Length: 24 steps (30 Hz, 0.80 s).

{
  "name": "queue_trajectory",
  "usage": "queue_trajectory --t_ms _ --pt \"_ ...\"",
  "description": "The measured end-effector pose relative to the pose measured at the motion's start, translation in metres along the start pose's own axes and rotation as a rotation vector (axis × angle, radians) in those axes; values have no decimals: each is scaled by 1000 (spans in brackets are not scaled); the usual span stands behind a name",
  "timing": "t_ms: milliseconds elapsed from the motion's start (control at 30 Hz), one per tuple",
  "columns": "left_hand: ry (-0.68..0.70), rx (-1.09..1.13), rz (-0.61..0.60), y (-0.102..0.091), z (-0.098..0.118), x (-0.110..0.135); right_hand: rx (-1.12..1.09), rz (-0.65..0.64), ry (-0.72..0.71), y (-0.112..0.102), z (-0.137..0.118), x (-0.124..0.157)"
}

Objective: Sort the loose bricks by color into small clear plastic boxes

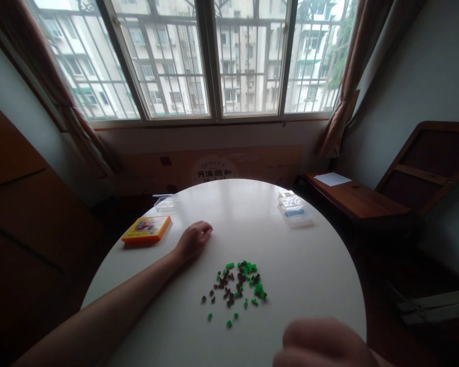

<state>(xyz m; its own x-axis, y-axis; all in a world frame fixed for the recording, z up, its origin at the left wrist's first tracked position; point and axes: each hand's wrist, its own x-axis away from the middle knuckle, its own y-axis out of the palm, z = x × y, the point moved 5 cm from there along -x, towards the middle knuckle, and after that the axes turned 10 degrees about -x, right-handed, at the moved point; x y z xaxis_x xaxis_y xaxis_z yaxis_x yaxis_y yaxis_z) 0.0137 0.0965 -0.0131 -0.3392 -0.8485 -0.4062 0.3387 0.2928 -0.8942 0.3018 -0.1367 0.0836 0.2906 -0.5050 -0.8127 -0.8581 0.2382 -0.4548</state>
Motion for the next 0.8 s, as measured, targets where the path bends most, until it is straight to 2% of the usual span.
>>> queue_trajectory --t_ms 67,100,133,167,200,233,300,400,567,800 --pt "1 -40 -1 1 0 0 -14 30 -73 11 8 -29" --pt "-2 -60 -1 2 0 0 -18 88 -145 16 16 -44" --pt "-6 -80 -1 3 0 0 -22 164 -153 23 31 -57" --pt "-11 -99 -1 3 0 0 -41 222 -76 31 53 -68" --pt "-16 -118 -2 4 0 0 -66 236 63 41 80 -76" --pt "-20 -135 -4 4 0 0 -75 200 224 54 109 -79" --pt "-24 -164 -10 4 0 0 -49 161 333 72 151 -76" --pt "-21 -197 -24 4 1 -1 -11 115 432 88 195 -55" --pt "-15 -233 -43 4 4 -2 -1 53 554 100 229 -29" --pt "5 -258 -60 5 7 -4 -25 11 621 110 242 -23"
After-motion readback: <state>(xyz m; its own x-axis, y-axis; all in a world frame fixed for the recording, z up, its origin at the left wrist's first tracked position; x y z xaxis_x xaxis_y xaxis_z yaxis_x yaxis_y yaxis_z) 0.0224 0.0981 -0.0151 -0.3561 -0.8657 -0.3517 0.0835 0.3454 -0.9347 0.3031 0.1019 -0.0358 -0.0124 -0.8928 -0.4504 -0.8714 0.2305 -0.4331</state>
